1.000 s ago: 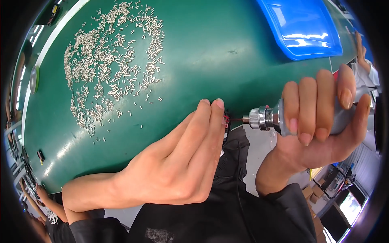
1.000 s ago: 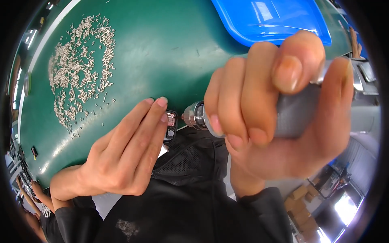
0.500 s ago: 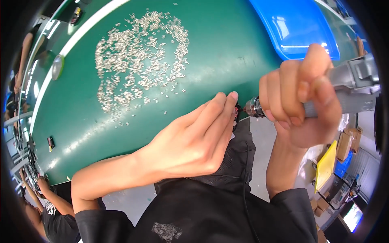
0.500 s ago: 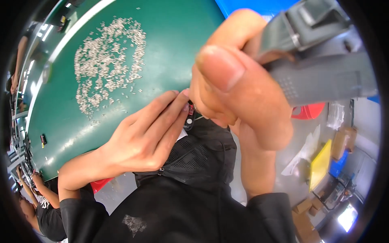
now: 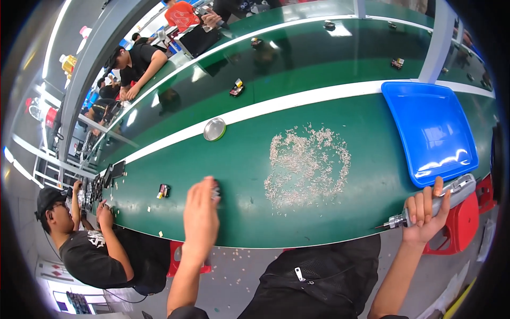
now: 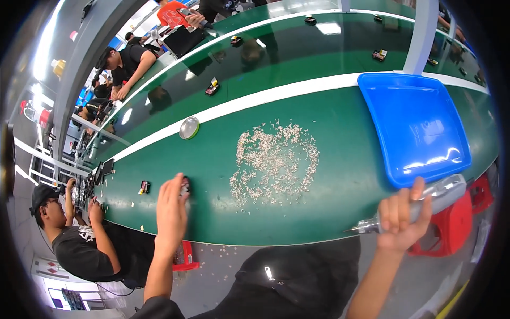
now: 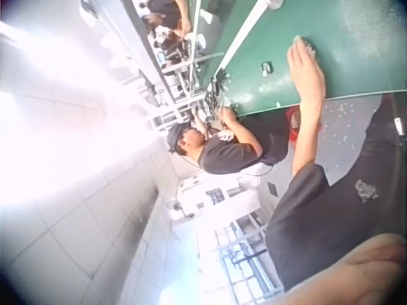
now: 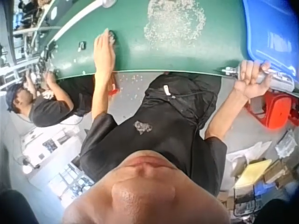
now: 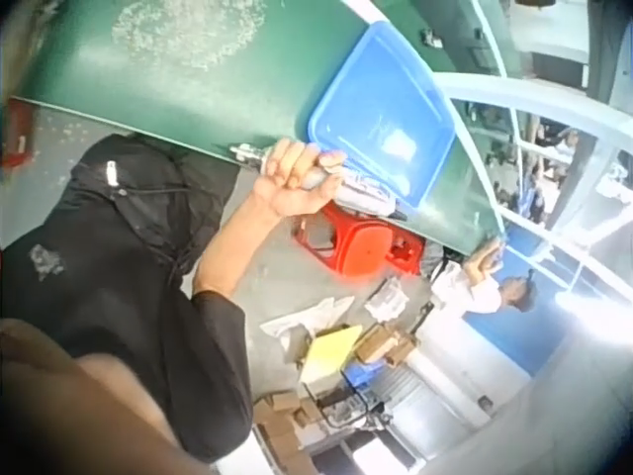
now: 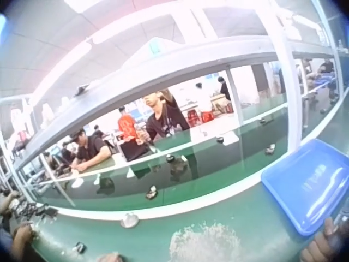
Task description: Assemble small electronic components by inserting small pins or fasteners into circuit boards or electronic housings using an electric screwdriver.
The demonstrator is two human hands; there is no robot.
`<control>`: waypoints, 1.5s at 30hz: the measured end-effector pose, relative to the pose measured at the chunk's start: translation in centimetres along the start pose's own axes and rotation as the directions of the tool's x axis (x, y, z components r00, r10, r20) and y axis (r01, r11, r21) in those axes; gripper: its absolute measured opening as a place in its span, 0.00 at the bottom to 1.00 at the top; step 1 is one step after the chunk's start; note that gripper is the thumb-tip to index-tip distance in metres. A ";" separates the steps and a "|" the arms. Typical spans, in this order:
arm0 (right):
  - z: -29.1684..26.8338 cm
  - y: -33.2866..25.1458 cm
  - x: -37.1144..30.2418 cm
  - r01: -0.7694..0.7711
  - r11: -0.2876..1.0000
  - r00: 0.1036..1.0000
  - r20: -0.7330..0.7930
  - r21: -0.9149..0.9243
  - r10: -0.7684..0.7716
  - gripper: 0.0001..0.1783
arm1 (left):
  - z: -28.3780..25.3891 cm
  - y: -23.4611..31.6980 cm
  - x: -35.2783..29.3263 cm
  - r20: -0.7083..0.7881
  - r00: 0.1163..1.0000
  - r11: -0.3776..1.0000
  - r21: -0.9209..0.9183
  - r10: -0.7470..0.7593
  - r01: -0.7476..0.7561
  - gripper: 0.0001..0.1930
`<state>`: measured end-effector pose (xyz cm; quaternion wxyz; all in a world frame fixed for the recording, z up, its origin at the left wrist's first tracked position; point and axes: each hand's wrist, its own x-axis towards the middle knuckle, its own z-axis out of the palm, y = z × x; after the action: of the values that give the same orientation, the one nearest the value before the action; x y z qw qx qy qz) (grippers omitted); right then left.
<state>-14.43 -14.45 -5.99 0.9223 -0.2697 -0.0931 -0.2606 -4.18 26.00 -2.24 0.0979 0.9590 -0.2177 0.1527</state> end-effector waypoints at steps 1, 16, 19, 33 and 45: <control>-0.2 0.4 0.3 -0.009 1.000 1.000 0.004 0.009 0.009 0.13 | 0.6 -1.3 -0.5 -0.088 0.996 0.977 0.209 -0.026 0.044 0.28; -0.4 1.6 0.6 -0.174 0.978 0.924 -0.324 0.119 0.203 0.11 | 28.3 7.8 -5.1 0.371 0.891 0.751 -0.658 0.262 0.053 0.08; -0.9 1.4 -0.4 -0.169 0.958 0.953 -0.208 0.234 0.219 0.07 | 33.6 20.0 0.1 0.217 0.850 0.536 -0.839 0.480 -0.089 0.08; 0.1 0.9 0.1 -0.123 0.970 0.949 -0.261 0.210 0.177 0.11 | 36.1 38.5 5.0 -0.040 0.804 0.136 -0.980 0.593 -0.149 0.08; 0.3 1.1 0.8 -0.021 0.980 0.963 -0.258 0.199 0.073 0.11 | 27.9 12.5 -9.7 0.419 0.908 0.671 -0.681 0.029 0.293 0.08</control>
<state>-13.17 -13.88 -5.96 0.9543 -0.1436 0.0120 -0.2619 -11.14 11.58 -30.06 0.4373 0.8627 -0.2036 -0.1516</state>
